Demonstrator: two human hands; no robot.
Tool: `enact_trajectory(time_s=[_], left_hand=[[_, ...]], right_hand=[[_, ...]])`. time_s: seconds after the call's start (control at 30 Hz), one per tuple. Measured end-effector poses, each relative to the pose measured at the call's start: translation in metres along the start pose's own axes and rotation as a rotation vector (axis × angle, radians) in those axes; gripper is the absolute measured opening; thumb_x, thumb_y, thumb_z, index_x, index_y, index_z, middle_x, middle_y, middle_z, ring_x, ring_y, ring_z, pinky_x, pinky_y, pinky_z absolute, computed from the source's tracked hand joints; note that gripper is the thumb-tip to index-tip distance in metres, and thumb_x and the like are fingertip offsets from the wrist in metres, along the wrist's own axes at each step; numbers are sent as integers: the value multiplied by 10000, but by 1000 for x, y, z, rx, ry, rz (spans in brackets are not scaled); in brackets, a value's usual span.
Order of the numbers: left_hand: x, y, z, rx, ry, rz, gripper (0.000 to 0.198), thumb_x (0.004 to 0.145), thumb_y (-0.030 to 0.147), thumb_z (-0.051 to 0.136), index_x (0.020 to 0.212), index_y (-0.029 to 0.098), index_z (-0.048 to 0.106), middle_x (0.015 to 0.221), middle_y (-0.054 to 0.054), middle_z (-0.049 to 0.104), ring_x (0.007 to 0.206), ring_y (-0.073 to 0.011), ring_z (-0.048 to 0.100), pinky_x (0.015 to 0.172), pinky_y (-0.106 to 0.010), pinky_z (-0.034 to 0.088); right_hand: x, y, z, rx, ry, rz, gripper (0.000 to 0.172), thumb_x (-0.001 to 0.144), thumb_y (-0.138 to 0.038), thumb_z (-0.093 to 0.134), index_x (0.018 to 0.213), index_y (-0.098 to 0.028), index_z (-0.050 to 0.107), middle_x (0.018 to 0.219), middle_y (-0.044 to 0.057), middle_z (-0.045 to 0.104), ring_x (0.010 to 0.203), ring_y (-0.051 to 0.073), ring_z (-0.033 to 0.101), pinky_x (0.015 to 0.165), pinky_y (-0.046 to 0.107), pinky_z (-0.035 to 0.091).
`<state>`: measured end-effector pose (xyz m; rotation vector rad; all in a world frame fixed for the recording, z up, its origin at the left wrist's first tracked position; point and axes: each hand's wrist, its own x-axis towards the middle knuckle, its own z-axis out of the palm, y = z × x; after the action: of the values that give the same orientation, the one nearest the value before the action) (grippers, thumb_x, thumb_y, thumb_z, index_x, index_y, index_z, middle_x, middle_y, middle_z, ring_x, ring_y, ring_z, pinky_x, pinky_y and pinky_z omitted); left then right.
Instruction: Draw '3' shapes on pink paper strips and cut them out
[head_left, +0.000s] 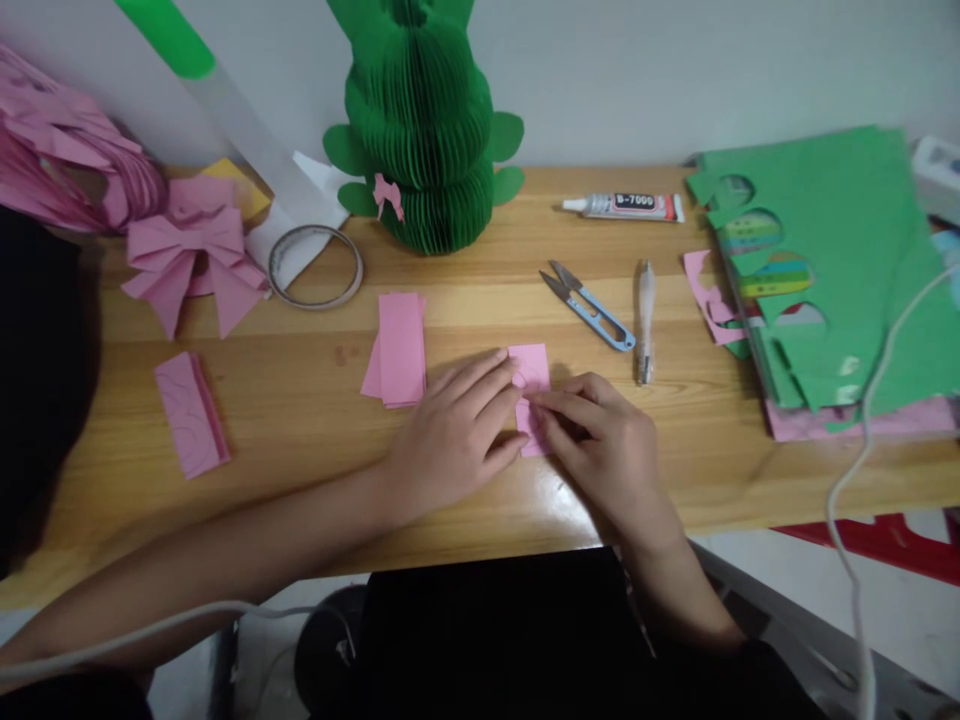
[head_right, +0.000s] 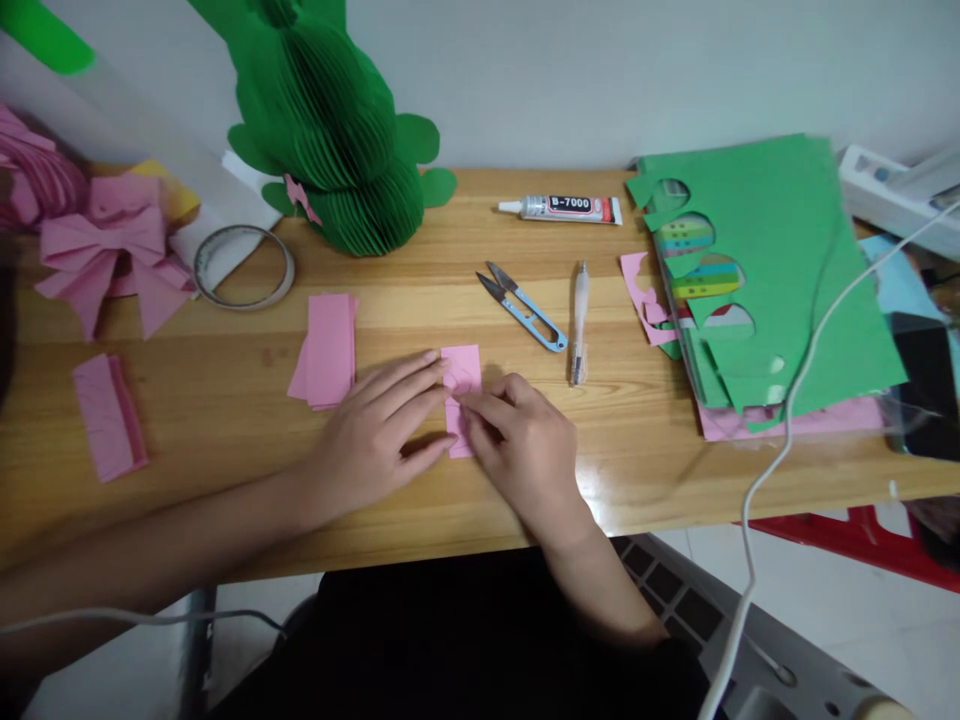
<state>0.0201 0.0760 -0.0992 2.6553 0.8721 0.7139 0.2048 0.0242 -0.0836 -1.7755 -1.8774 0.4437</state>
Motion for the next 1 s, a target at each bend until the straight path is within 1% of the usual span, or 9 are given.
enact_trajectory(time_s=[0.3,0.47,0.57,0.73,0.9,1.0], left_hand=[[-1,0,1,-2,2,-22,359,950,334,600,1192,71,632,1302,-190,643,1300,-319,552,1057,-483,491],[-2,-1,2,3,-7,-31,368,948,341,607,1200,73,630,1312,-184,639,1303,-314,550,1056,-476,489],[-2,0,2,11,-8,-25,368,946,338,610,1190,63,634,1315,-189,637,1299,-318,554,1056,-476,489],[-2,0,1,21,6,-14,353,962,336,575,1181,66,638,1306,-181,646,1291,-311,563,1048,-466,497],[-1,0,0,25,-14,-25,341,966,346,571,1183,92,639,1319,-164,641,1300,-305,555,1057,-467,493],[-1,0,0,0,-13,-28,333,961,312,574,1185,76,640,1312,-177,641,1305,-309,549,1063,-475,485]], right_hand=[[1,-1,0,14,-9,5,200,908,-242,606,985,-230,790,824,42,688,719,156,664,613,277,501],[0,0,1,23,-8,13,202,911,-247,599,986,-242,787,828,37,684,718,154,658,625,282,505],[0,-1,0,66,2,22,194,910,-234,605,994,-226,780,833,38,685,733,151,661,645,279,514],[1,-1,0,98,32,36,191,899,-211,611,997,-194,774,809,37,676,679,138,639,592,262,494],[1,1,0,85,28,42,191,898,-221,605,979,-202,778,798,31,675,681,142,638,603,269,495],[1,0,-1,83,18,53,195,900,-232,602,979,-198,777,782,31,664,660,139,626,586,267,488]])
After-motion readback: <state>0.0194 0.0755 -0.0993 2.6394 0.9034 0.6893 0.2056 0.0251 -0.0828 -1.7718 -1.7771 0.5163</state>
